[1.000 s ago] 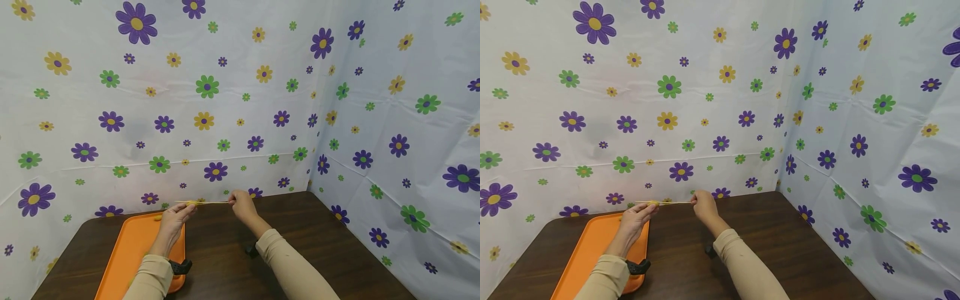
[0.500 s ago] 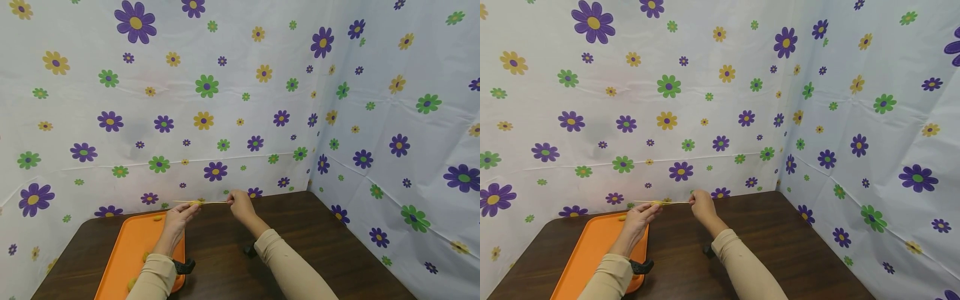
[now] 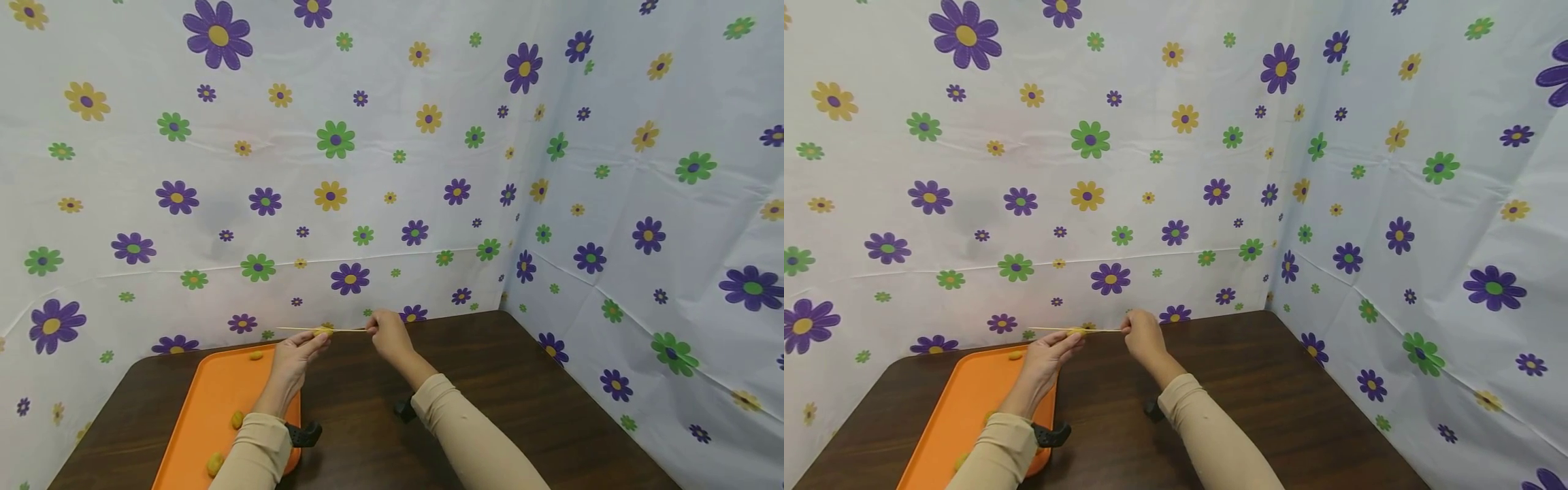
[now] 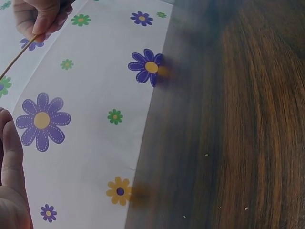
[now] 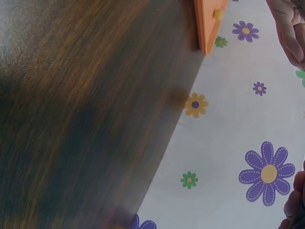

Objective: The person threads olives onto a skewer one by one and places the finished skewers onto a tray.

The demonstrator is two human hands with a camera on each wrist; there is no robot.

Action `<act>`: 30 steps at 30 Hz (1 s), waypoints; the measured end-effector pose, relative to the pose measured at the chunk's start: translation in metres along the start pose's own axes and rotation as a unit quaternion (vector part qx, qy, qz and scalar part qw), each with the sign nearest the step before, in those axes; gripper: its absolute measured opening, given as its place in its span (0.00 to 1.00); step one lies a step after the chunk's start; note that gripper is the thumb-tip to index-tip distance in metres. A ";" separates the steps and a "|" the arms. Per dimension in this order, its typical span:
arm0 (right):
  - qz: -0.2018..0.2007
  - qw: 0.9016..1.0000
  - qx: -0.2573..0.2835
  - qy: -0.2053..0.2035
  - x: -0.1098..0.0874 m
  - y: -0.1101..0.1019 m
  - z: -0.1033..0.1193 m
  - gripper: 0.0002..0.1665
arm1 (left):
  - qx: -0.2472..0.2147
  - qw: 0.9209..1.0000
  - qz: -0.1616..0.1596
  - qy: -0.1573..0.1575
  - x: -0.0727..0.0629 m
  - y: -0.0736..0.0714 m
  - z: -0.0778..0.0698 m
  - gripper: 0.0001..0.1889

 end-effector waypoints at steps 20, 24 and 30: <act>0.003 1.000 -0.003 0.006 0.000 0.005 0.006 0.15 | 0.014 1.000 -0.001 0.001 -0.002 0.009 0.001 0.15; 0.002 1.000 -0.007 0.005 0.000 0.006 0.008 0.15 | 0.010 1.000 0.001 0.001 -0.001 0.011 0.003 0.15; -0.002 1.000 -0.009 0.002 0.001 0.005 0.011 0.15 | 0.008 1.000 -0.002 0.001 -0.001 0.014 0.004 0.12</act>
Point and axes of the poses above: each hand's wrist, its own x-axis towards the middle knuckle, its own y-axis out of the palm, z = x × y, the point moved 4 cm from there along x, towards the middle knuckle, and after that the axes turned 8 degrees about -y, right-handed, at the moved point
